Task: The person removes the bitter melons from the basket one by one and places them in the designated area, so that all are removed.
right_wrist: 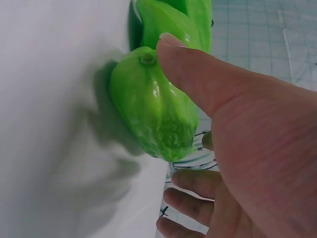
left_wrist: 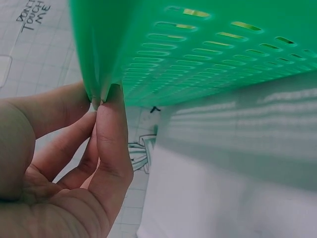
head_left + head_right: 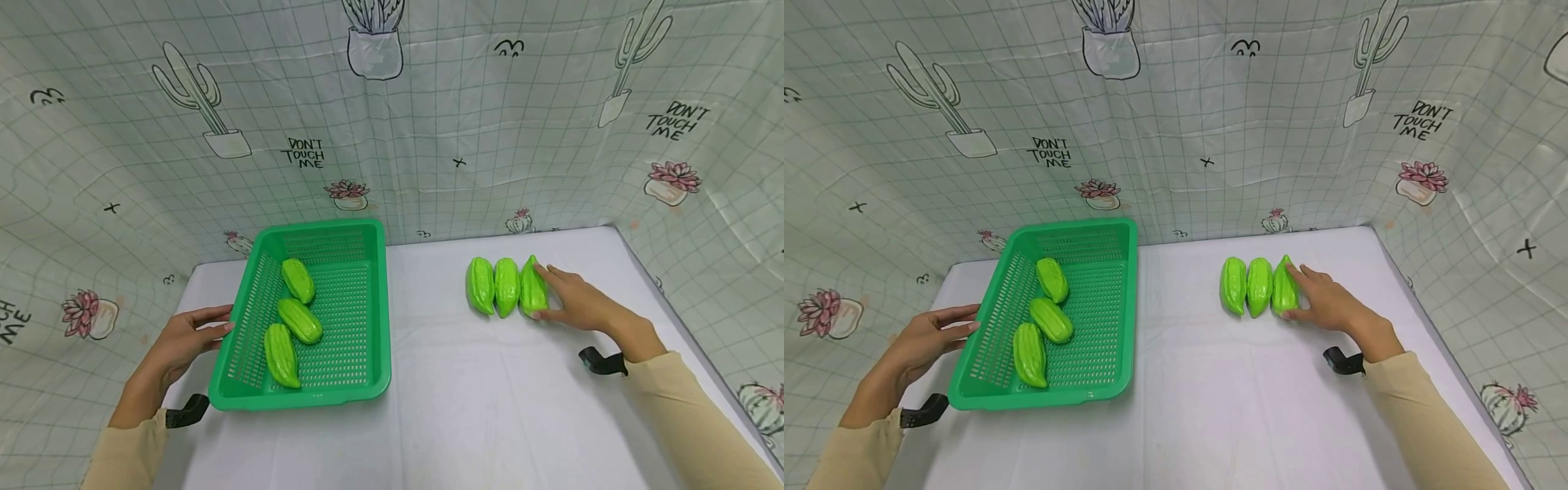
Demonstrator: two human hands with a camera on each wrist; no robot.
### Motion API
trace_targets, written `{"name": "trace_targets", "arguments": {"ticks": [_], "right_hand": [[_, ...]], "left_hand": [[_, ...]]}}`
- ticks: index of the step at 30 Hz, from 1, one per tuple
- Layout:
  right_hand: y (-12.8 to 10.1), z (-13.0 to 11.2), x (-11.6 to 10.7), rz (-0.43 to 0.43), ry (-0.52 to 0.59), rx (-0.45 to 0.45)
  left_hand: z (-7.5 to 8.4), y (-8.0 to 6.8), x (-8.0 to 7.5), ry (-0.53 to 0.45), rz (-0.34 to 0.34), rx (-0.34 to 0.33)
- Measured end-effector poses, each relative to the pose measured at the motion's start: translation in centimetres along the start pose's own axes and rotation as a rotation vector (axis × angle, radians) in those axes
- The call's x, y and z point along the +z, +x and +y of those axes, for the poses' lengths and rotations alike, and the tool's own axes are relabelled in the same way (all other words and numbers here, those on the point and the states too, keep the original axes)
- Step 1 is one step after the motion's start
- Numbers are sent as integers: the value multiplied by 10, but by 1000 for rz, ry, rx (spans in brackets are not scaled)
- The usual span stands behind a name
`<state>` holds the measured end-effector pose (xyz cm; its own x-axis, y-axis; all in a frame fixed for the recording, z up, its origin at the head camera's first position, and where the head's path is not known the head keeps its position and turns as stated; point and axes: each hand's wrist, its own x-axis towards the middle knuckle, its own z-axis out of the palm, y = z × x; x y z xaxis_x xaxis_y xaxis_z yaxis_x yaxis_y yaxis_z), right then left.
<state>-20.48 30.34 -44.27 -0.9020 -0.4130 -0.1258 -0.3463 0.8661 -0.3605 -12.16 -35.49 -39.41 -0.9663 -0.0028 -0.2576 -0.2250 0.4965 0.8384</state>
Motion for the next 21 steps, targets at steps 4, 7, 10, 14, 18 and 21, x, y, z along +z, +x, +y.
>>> {"name": "trace_targets", "arguments": {"ticks": [4,7,10,14,18,21], "right_hand": [[0,-3,-4,19,-19,-22],[0,-7,-8,41,-40,-39],[0,-15,-13,71,-64,-58],[0,-31,-20,115,-84,-91],[1,-52,-26,148,-86,-127],[1,-68,-28,165,-86,-162]], "left_hand": [[-1,0,-1,4,-15,1],[-2,1,-1,2,-25,0],[-1,1,-1,-2,-31,-2],[0,2,-1,0,-32,-5],[0,2,-1,-2,-30,-5],[-1,2,-2,-6,-29,-12]]}}
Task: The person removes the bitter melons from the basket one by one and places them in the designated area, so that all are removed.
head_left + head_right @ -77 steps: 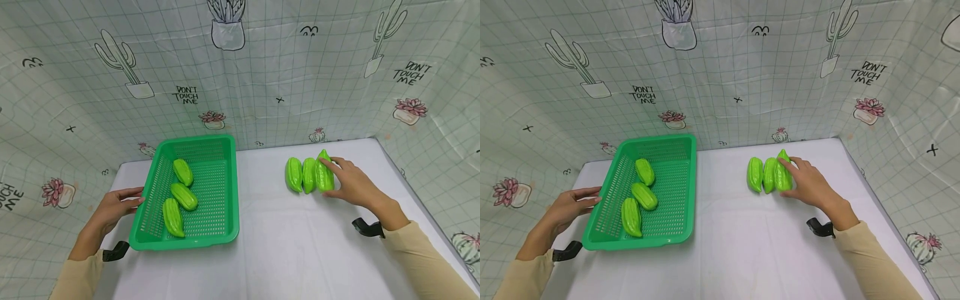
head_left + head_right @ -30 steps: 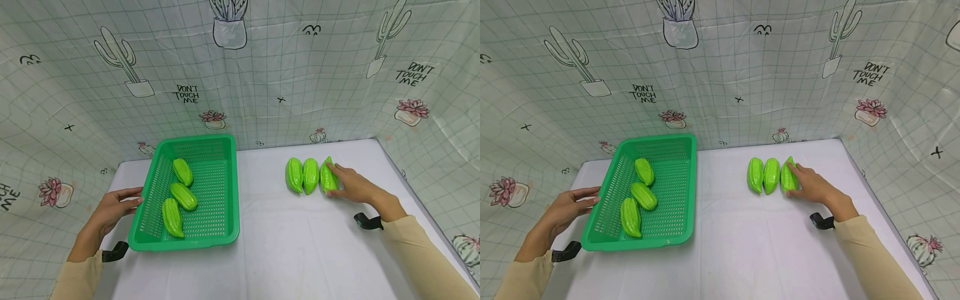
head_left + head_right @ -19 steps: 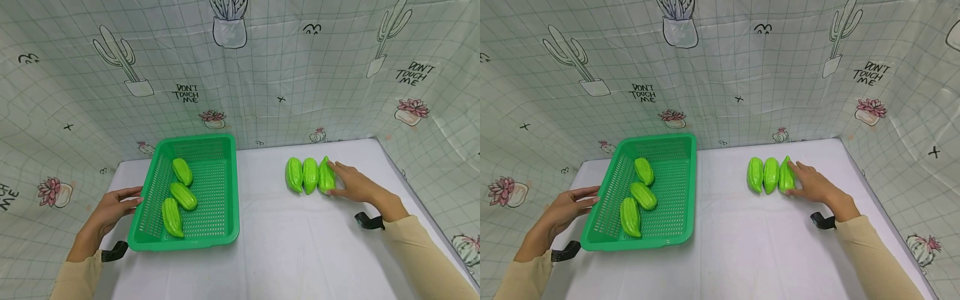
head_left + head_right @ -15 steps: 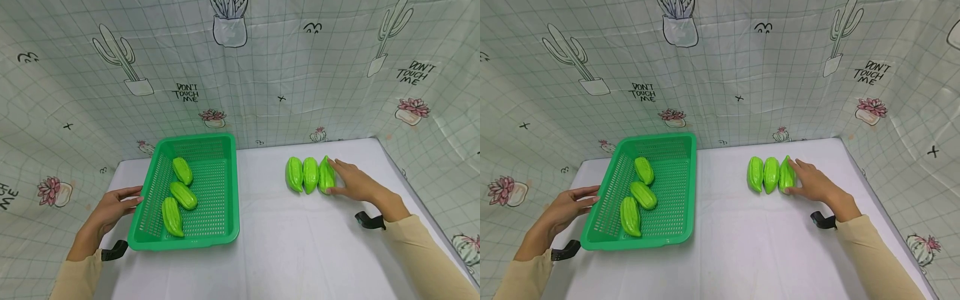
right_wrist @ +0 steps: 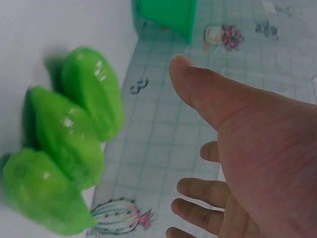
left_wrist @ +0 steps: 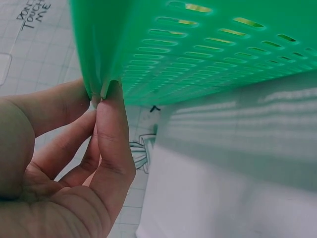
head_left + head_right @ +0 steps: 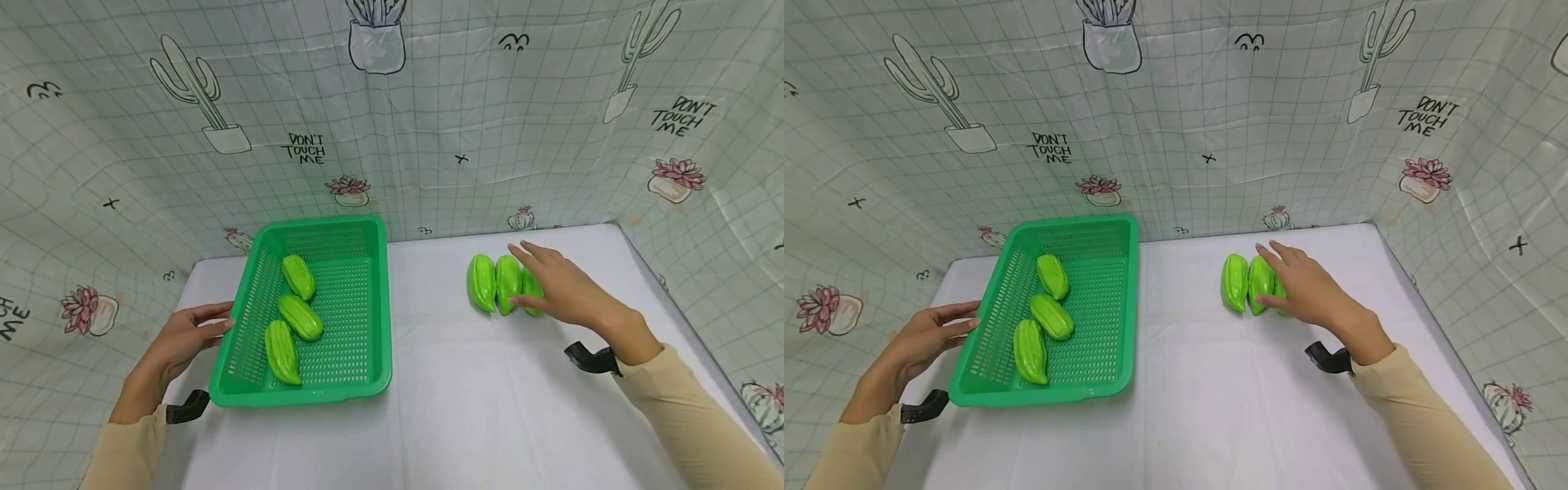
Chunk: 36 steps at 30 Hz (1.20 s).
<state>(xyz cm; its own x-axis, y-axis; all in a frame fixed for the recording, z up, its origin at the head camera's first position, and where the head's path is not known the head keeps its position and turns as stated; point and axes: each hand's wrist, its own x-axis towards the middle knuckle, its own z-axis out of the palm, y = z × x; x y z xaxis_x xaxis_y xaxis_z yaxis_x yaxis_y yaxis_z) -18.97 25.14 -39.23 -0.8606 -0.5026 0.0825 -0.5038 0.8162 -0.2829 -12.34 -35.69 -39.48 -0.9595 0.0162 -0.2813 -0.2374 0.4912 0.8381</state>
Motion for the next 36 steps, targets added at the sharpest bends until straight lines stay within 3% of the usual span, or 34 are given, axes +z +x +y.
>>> {"name": "trace_targets", "arguments": {"ticks": [12,28,36], "right_hand": [[16,-47,-3,-5,-7,-115],[50,-94,13,-1,-58,-280],[70,-122,17,-45,-55,-334]], "left_hand": [[-1,0,0,-9,-4,-16],[1,0,0,-2,0,-20],[0,0,0,-18,-1,-21]]}}
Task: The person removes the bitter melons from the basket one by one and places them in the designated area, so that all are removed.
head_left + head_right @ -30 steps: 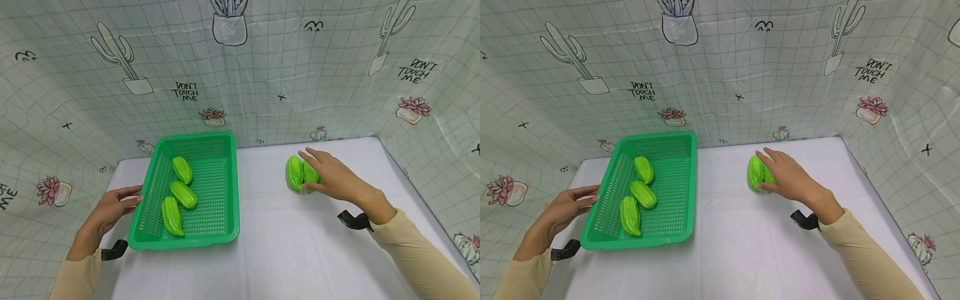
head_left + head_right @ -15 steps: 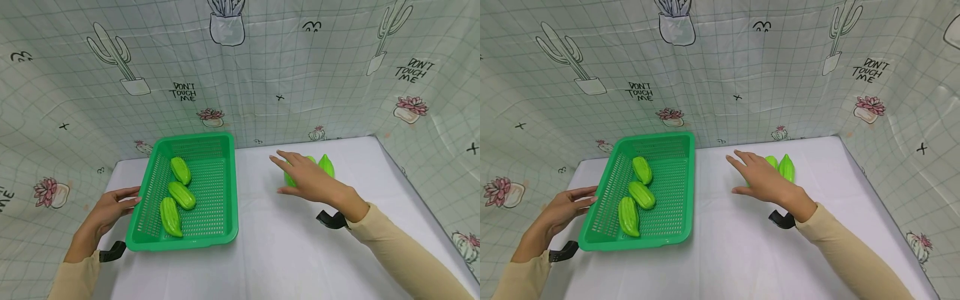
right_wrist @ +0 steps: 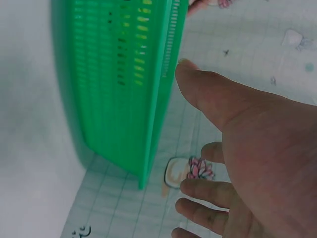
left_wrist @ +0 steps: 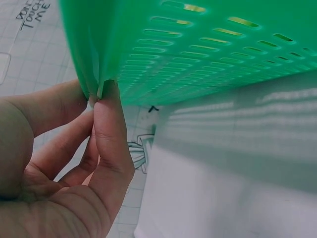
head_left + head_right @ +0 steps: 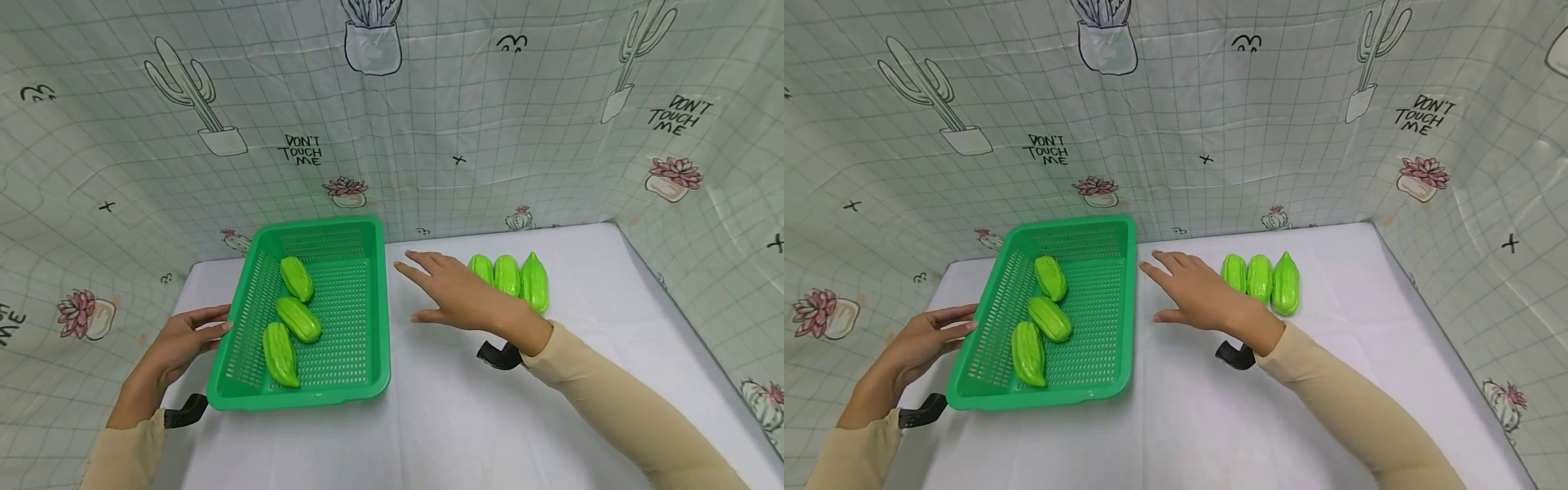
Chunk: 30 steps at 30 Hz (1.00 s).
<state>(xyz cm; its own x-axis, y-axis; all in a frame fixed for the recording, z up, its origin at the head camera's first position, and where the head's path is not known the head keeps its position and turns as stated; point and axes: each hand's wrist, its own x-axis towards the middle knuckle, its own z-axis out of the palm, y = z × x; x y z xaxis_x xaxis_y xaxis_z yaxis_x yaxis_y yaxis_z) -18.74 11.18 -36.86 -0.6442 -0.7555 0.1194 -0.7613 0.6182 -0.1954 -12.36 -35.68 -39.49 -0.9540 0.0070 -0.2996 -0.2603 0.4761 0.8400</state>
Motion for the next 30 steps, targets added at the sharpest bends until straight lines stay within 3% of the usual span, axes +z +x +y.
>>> {"name": "trace_targets", "arguments": {"ticks": [17,30], "right_hand": [[62,-43,5,-122,-33,-103],[93,-77,11,-229,-70,-150]], "left_hand": [[0,1,1,-18,8,-7],[0,1,1,-22,16,-34]]}}
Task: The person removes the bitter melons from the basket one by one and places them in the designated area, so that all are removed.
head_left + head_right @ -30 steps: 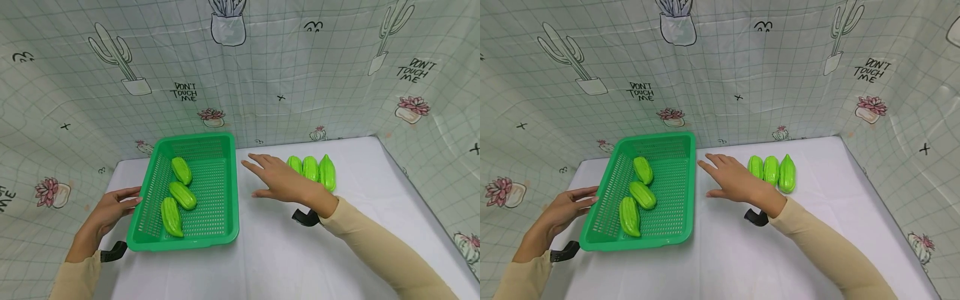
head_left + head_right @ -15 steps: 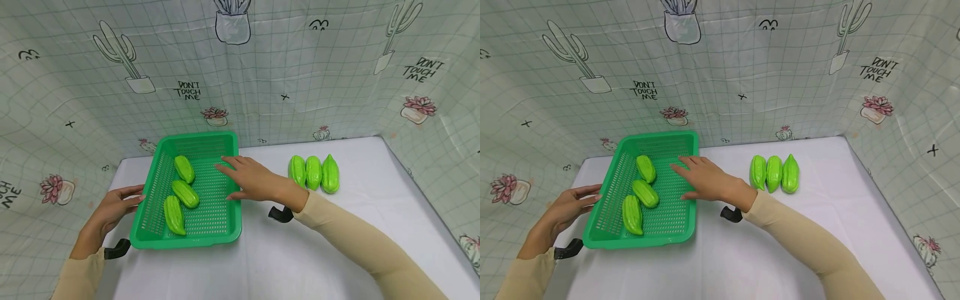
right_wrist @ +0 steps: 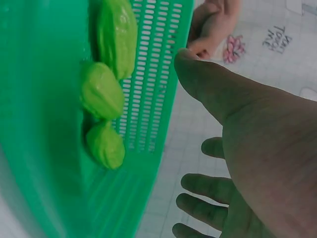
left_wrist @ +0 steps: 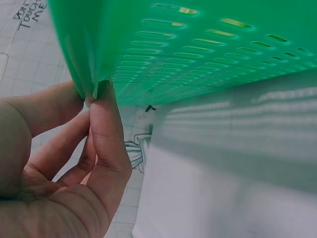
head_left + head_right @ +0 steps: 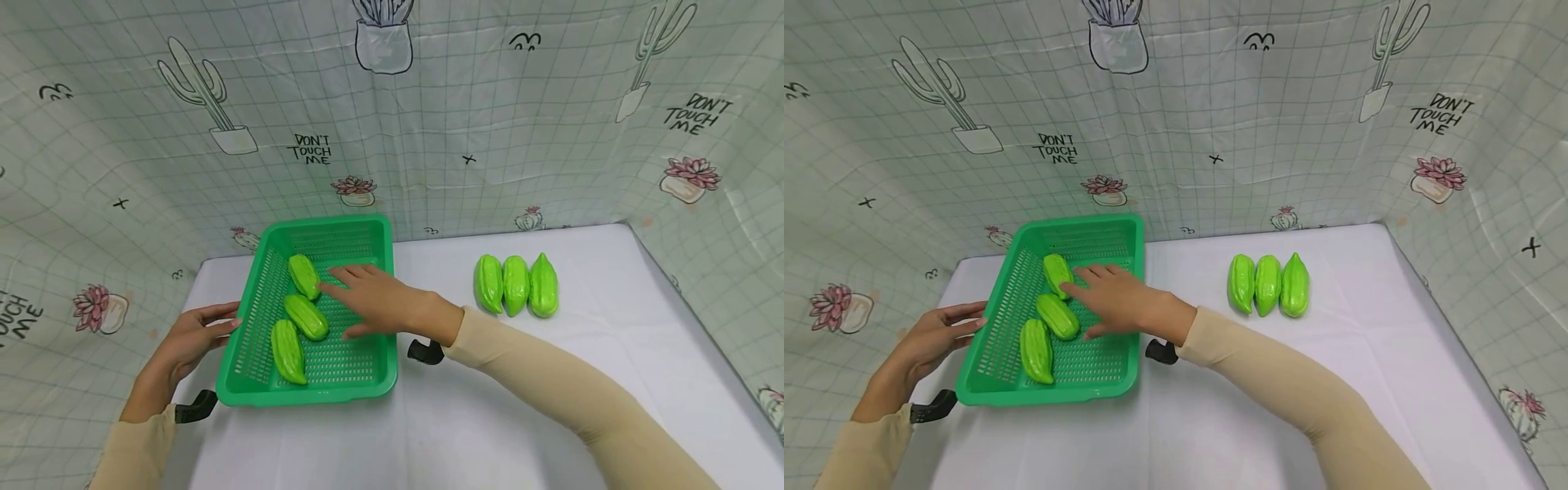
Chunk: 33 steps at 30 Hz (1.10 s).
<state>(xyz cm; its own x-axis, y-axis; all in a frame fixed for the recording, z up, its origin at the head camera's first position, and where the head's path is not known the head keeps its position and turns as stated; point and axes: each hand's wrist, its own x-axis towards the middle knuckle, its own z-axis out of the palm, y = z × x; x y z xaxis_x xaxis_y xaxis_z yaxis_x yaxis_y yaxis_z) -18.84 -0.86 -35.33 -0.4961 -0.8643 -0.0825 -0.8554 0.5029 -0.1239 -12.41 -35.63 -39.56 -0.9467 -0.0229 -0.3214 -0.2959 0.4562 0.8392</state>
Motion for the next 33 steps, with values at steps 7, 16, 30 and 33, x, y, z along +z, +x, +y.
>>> {"name": "trace_targets", "arguments": {"ticks": [7,16,30,33], "right_hand": [[19,-18,-3,-85,-100,-11],[40,-34,3,-129,-157,-77],[71,-57,12,-239,-251,-65],[76,-60,15,-259,-254,-63]], "left_hand": [[-1,-1,1,-18,4,11],[1,-1,2,-36,6,12],[0,0,3,-23,8,13],[0,0,2,-21,8,13]]}}
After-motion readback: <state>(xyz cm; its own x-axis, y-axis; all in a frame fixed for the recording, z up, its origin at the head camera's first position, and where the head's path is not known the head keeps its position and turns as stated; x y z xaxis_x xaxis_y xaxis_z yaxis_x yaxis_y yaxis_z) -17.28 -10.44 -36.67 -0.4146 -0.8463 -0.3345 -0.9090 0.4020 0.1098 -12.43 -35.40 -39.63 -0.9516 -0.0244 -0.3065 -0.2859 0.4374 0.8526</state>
